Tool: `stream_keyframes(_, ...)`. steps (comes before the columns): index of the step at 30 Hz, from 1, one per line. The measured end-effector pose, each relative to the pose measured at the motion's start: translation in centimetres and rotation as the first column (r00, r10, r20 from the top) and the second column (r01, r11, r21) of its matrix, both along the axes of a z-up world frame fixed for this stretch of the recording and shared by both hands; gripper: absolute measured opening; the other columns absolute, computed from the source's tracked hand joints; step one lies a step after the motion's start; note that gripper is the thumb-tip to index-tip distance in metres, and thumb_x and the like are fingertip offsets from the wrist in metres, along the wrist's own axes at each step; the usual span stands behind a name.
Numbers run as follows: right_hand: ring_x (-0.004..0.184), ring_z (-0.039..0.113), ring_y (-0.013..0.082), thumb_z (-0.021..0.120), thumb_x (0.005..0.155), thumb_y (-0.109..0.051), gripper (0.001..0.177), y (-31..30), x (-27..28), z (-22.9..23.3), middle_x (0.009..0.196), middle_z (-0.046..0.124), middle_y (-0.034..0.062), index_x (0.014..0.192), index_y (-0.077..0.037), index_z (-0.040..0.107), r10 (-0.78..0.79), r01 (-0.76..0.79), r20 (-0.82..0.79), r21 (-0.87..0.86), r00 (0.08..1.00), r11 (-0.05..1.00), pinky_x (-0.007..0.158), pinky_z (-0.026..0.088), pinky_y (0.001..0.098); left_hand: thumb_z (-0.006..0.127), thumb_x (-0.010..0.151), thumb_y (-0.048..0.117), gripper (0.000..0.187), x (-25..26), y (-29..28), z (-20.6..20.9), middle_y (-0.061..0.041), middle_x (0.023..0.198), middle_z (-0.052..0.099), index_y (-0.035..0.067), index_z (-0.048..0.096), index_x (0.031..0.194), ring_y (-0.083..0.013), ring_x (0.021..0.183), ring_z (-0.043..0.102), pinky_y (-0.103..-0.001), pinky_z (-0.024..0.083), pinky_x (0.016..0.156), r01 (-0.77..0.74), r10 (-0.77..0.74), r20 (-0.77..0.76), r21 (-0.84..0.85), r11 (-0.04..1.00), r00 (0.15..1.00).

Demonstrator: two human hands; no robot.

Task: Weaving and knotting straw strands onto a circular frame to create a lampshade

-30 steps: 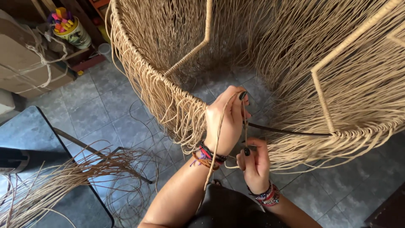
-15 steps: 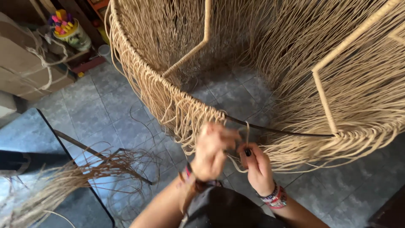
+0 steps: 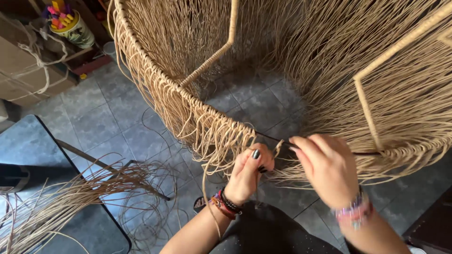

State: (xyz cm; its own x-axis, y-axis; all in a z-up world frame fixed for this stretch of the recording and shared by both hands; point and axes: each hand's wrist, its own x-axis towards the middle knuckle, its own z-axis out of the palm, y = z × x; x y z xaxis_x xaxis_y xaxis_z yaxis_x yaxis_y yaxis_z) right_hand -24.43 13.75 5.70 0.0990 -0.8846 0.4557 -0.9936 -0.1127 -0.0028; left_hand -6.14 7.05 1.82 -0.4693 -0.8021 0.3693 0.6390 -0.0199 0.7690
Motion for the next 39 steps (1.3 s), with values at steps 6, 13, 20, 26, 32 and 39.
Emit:
stream_keyframes(6, 0.072, 0.066, 0.0207, 0.071, 0.095, -0.034, 0.012, -0.7, 0.9, -1.2, 0.079, 0.063, -0.0032, 0.102, -0.025, 0.074, -0.006, 0.015, 0.124, -0.078, 0.992, 0.997, 0.066, 0.055, 0.0324, 0.038, 0.112, 0.015, 0.043, -0.3, -0.2, -5.5, -0.009, 0.067, 0.051, 0.004, 0.054, 0.073, -0.0136, 0.058, 0.045, -0.026, 0.036, 0.054, -0.054, 0.052, -0.049, -0.038, 0.998, 0.997)
stream_keyframes(13, 0.074, 0.065, 0.0199, 0.066, 0.1, -0.034, 0.014, -1.5, -0.4, 0.1, 0.08, 0.062, -0.0043, 0.107, -0.025, 0.074, -0.009, 0.012, 0.037, -0.082, 0.999, 0.997, 0.069, 0.055, 0.0328, 0.036, 0.112, 0.018, 0.041, 2.3, -4.2, -2.8, -0.015, 0.071, 0.055, 0.003, 0.051, 0.076, -0.0276, 0.066, 0.059, -0.034, 0.046, 0.063, -0.384, 0.385, -0.041, -0.219, 0.897, 0.922)
stream_keyframes(20, 0.084, 0.062, 0.0259, 0.067, 0.103, -0.01, 0.012, -1.9, 1.7, 0.7, 0.098, 0.069, 0.008, 0.109, -0.005, 0.076, 0.082, -0.054, 0.151, -0.181, 0.985, 0.982, 0.079, 0.048, 0.0406, 0.037, 0.095, -0.014, 0.057, 4.2, -4.1, -3.9, -0.022, 0.154, 0.049, 0.005, 0.05, 0.146, -0.0394, 0.145, 0.05, -0.051, 0.034, 0.129, 0.062, 0.374, 0.418, -0.731, 0.679, 0.828)
stream_keyframes(26, 0.106, 0.066, 0.0369, 0.055, 0.102, -0.011, 0.022, -1.6, 7.6, -0.5, 0.112, 0.068, 0.0162, 0.107, -0.001, 0.074, 0.416, -0.324, 0.255, -0.336, 0.873, 0.885, 0.1, 0.053, 0.0485, 0.04, 0.082, -0.018, 0.083, 8.7, -3.0, -5.0, -0.018, 0.166, 0.034, 0.011, 0.032, 0.16, -0.0337, 0.156, 0.034, -0.04, 0.027, 0.129, 0.26, 0.256, 0.622, -0.615, 0.744, 0.74)
stream_keyframes(32, 0.105, 0.067, 0.0353, 0.052, 0.101, -0.009, 0.022, -2.5, 17.7, -1.5, 0.113, 0.069, 0.0145, 0.107, -0.003, 0.072, 0.66, -0.605, 0.355, -0.267, 0.662, 0.75, 0.098, 0.057, 0.0468, 0.039, 0.073, -0.016, 0.07, 19.2, 0.6, -2.9, -0.012, 0.135, 0.066, 0.008, 0.058, 0.136, -0.0267, 0.129, 0.061, -0.035, 0.048, 0.111, -0.133, 0.364, 0.528, -0.425, 0.896, 0.767)
stream_keyframes(39, 0.132, 0.057, 0.0352, 0.048, 0.102, -0.002, 0.032, -3.8, 36.0, -3.6, 0.138, 0.061, 0.0186, 0.13, 0.002, 0.063, 0.805, -0.876, 0.386, 0.017, 0.45, 0.481, 0.112, 0.045, 0.0464, 0.045, 0.098, -0.001, 0.025, 35.4, 4.6, -0.4, -0.009, 0.101, 0.072, 0.003, 0.066, 0.111, -0.0161, 0.093, 0.068, -0.03, 0.059, 0.089, -0.819, 0.767, 0.329, 0.037, 0.572, 0.55)
